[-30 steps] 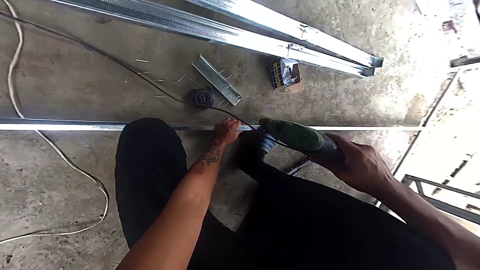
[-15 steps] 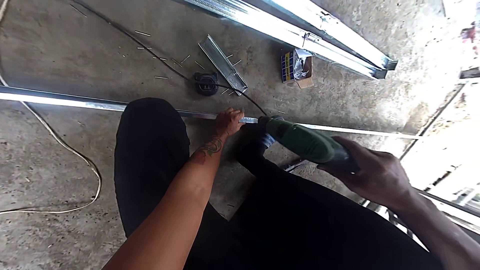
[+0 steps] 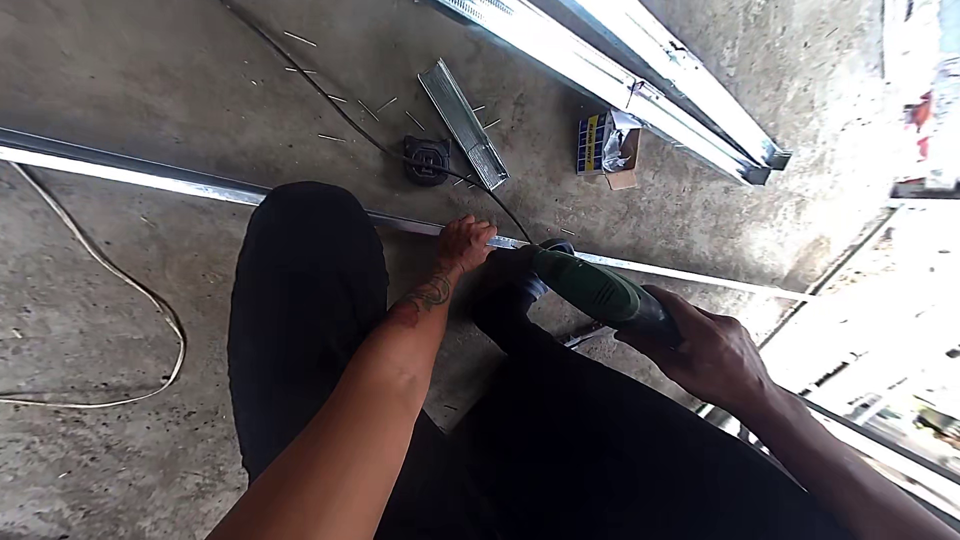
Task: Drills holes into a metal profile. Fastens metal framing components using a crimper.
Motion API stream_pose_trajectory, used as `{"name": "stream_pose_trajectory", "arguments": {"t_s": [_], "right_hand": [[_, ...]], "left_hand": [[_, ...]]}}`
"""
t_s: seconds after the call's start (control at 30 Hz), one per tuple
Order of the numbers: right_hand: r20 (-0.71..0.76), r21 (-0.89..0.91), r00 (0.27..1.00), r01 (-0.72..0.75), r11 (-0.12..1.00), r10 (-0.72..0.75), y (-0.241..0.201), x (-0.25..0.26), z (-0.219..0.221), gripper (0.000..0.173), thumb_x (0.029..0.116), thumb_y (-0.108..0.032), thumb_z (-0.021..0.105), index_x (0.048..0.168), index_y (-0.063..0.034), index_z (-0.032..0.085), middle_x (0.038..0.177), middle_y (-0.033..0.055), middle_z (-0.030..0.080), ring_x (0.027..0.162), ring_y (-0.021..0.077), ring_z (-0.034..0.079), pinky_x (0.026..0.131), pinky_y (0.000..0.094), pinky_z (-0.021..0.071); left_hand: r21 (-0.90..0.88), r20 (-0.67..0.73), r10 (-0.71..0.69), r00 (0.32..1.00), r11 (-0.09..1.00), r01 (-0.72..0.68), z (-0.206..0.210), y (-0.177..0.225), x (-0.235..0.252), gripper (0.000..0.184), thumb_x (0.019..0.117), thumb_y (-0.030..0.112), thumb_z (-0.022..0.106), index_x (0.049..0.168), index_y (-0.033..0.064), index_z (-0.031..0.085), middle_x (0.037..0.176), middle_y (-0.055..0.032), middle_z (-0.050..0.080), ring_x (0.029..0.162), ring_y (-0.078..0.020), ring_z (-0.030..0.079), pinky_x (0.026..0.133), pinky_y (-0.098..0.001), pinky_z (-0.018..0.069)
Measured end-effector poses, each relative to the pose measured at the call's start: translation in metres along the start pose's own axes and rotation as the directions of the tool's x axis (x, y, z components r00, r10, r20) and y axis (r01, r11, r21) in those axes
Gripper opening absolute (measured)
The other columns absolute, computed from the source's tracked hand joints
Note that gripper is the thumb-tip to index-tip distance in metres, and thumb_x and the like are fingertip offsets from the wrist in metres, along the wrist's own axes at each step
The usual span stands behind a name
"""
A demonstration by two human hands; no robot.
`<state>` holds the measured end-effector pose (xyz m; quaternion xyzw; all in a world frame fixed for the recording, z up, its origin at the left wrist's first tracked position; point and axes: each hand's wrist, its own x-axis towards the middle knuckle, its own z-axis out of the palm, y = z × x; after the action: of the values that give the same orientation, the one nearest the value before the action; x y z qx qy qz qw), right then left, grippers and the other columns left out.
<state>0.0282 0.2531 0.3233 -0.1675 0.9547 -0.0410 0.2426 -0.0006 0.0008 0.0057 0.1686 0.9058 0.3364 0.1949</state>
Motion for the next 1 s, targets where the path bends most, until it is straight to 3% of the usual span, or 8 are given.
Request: {"name": "stream_pose_trajectory", "arguments": {"t_s": [0.63,0.77,1.0], "right_hand": [[0.030,-0.014,0.999,-0.023,1.000,0.023,-0.003,0.006,0.002,0.071,0.0893,-0.064,0.063,0.133,-0.0080,0.063,0.082,0.0156,0.071,0.069,0.0339,0.071,0.058,0.0551,0.0543],[0.098,-0.029,0.991,-0.084,0.996,0.086,-0.017,0.020,0.000,0.083,0.0837,-0.071,0.067,0.148,-0.0199,0.054,0.095,0.0160,0.073,0.079,0.0362,0.072,0.065,0.0590,0.0563],[0.058,-0.038,0.988,-0.138,0.990,0.140,-0.027,0.017,0.006,0.076,0.0846,-0.066,0.068,0.144,-0.0208,0.057,0.089,0.0161,0.073,0.075,0.0374,0.072,0.062,0.0595,0.0547]], "left_hand": [[0.036,-0.050,0.027,0.998,0.999,-0.025,0.007,-0.002,0.000,0.024,0.0970,0.032,0.067,0.101,0.0091,0.072,0.099,-0.0090,0.072,0.096,-0.0322,0.067,0.079,-0.0489,0.0528],[0.040,-0.070,0.033,0.997,0.999,-0.031,0.007,0.000,-0.001,0.023,0.0962,0.031,0.069,0.101,0.0085,0.072,0.098,-0.0094,0.072,0.095,-0.0318,0.067,0.079,-0.0483,0.0530],[0.016,-0.049,0.017,0.999,1.000,-0.016,0.006,0.002,-0.002,0.022,0.0977,0.028,0.067,0.102,0.0071,0.071,0.098,-0.0106,0.072,0.097,-0.0327,0.067,0.082,-0.0485,0.0525]]}}
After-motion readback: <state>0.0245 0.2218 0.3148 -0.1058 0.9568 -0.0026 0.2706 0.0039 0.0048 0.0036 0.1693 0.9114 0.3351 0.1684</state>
